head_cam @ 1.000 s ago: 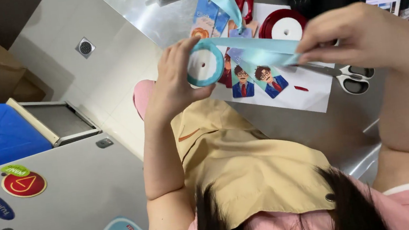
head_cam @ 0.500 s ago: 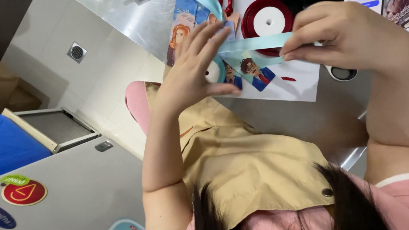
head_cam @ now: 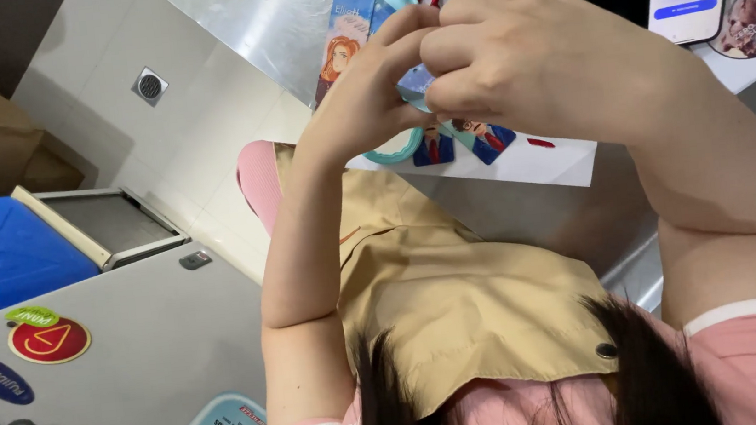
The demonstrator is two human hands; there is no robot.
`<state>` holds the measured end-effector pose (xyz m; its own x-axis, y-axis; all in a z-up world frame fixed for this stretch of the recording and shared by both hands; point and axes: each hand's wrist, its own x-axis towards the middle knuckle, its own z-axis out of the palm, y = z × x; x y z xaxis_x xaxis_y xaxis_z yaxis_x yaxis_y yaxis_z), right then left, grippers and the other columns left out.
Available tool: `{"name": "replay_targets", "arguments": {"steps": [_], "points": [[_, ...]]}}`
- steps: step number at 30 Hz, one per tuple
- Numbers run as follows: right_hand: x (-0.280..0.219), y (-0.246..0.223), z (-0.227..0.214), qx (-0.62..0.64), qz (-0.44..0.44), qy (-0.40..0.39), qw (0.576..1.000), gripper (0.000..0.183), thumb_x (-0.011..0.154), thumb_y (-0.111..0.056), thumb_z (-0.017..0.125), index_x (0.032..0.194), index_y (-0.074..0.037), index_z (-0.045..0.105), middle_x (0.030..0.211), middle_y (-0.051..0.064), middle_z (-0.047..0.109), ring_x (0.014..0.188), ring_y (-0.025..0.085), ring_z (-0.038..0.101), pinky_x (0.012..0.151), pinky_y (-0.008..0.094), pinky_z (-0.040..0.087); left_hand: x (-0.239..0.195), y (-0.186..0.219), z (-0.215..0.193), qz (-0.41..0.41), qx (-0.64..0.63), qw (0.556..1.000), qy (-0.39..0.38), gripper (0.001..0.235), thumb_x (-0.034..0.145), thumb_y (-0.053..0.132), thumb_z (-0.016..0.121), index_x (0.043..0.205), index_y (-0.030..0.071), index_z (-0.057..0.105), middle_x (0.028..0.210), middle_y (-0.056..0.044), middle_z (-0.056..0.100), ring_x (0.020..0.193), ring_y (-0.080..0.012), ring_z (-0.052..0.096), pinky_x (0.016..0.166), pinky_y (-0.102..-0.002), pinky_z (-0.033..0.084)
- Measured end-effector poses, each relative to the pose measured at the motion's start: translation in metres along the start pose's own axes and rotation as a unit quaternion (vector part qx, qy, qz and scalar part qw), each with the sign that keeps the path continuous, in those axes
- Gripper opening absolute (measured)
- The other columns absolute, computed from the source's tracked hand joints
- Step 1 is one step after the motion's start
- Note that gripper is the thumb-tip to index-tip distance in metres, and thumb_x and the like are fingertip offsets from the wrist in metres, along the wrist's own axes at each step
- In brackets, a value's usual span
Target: The person ties red and light blue ribbons onto illustrated tags. They cut ribbon lengths with scissors, thread the ribbon through the tag hole, and tie a knot to secure it.
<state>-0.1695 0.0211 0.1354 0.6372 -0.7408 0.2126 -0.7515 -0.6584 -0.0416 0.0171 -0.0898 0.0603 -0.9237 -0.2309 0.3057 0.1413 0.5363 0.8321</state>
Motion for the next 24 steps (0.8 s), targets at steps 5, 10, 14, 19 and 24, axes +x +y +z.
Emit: {"name": "replay_targets", "arguments": {"steps": [5,10,14,19,24], "points": [[-0.002,0.008,-0.002,0.088,0.01,-0.013,0.996,0.019,0.106,-0.011,0.068,0.088,-0.014,0.063,0.094,0.006,0.055,0.087,0.032,0.049,0.076,0.045,0.043,0.002,-0.008,0.0,0.068,0.149,0.985,0.051,0.02,0.097,0.01,0.078,0.11,0.008,0.063,0.106,-0.006,0.048,0.091,-0.026,0.043,0.087,-0.037,0.038],[-0.023,0.022,-0.021,0.077,0.041,-0.043,0.995,0.01,0.108,-0.021,0.065,0.099,-0.017,0.068,0.093,0.004,0.055,0.079,0.027,0.053,0.067,0.042,0.043,-0.01,-0.041,-0.013,0.077,0.139,0.985,0.07,0.012,0.1,0.008,0.078,0.109,0.005,0.071,0.113,-0.01,0.061,0.097,-0.0286,0.06,0.084,-0.039,0.051],[-0.024,0.03,-0.024,0.177,0.064,-0.039,0.981,0.004,0.1,-0.021,0.073,0.096,-0.021,0.075,0.1,0.006,0.053,0.072,0.017,0.055,0.058,0.033,0.039,-0.01,-0.026,-0.012,0.002,0.054,0.995,0.086,0.014,0.107,0.014,0.063,0.104,0.004,0.072,0.083,-0.002,0.071,0.076,-0.0163,0.059,0.071,-0.03,0.046],[-0.007,0.041,-0.002,0.255,0.084,-0.057,0.962,0.011,0.099,-0.014,0.071,0.096,-0.021,0.079,0.099,0.007,0.047,0.079,0.019,0.053,0.065,0.034,0.041,-0.006,-0.014,-0.003,-0.106,-0.099,0.984,0.107,0.023,0.104,0.022,0.057,0.098,0.005,0.072,0.089,-0.005,0.078,0.086,-0.0131,0.078,0.077,-0.024,0.062],[0.003,0.054,0.03,0.138,0.113,-0.042,0.983,0.008,0.103,-0.025,0.076,0.105,-0.018,0.078,0.096,0.005,0.051,0.084,0.023,0.051,0.063,0.04,0.037,-0.009,0.003,-0.003,-0.156,-0.151,0.973,0.082,0.032,0.106,0.033,0.051,0.101,0.009,0.072,0.088,0.001,0.074,0.079,-0.0045,0.063,0.071,-0.02,0.049]]}}
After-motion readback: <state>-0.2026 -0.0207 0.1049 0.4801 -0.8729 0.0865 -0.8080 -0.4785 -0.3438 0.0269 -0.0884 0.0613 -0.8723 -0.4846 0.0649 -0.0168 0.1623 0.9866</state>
